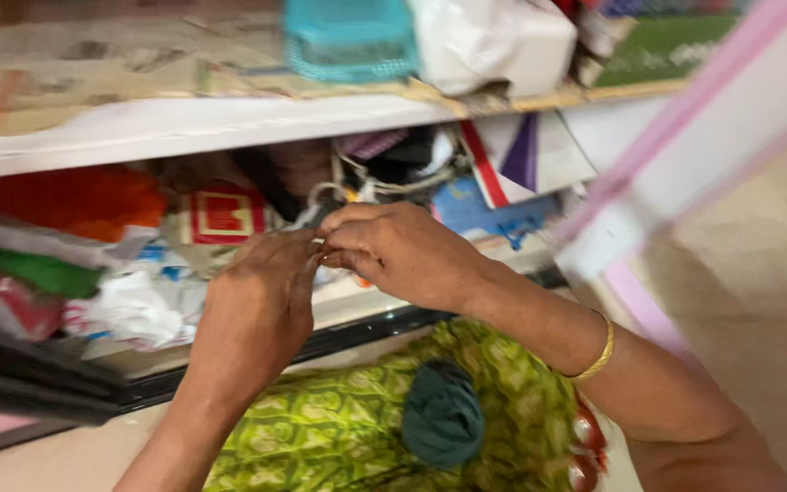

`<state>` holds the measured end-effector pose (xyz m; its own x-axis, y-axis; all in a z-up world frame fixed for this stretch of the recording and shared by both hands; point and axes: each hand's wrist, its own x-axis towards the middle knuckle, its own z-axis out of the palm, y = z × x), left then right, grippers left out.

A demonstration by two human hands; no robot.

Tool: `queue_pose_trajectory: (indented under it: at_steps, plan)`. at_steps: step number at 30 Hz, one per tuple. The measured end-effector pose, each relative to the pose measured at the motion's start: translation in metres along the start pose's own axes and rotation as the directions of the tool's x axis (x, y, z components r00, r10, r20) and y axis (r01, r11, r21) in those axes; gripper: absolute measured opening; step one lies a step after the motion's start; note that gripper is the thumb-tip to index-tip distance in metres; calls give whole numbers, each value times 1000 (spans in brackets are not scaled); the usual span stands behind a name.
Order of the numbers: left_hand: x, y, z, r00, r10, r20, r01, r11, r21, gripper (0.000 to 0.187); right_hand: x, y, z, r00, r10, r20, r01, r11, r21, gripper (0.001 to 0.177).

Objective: The person sits on the floor and wipes several small glass bowls and jars with a cloth, then places them on a shelf inside an open cabinet. The person handles each item one at a time, wiping the exterior and interior surfaces before stacking them.

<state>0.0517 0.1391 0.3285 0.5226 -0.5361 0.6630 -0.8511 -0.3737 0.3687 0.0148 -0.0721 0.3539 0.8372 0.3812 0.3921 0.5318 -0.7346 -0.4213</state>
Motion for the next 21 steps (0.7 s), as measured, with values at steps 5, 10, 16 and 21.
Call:
queue_pose_trajectory:
  at_steps: [5, 10, 16, 21]
  plan:
    - [-9, 60, 80, 984, 50, 170, 0, 958, -286, 17, -117, 24, -28, 988, 149, 32, -150, 987, 64, 14]
    - [-27, 106, 163, 907, 30, 421, 228, 805, -548, 17, -242, 65, -39, 888, 456, 66, -460, 872, 165, 17]
    - [-41, 122, 217, 842, 65, 536, 303, 764, -570, 16, -415, 146, -19, 390, 921, -13, -899, 384, 213, 23]
    - [-41, 125, 236, 840, 27, 542, 357, 726, -589, 15, -531, 201, 45, 446, 890, -97, -883, 420, -210, 30]
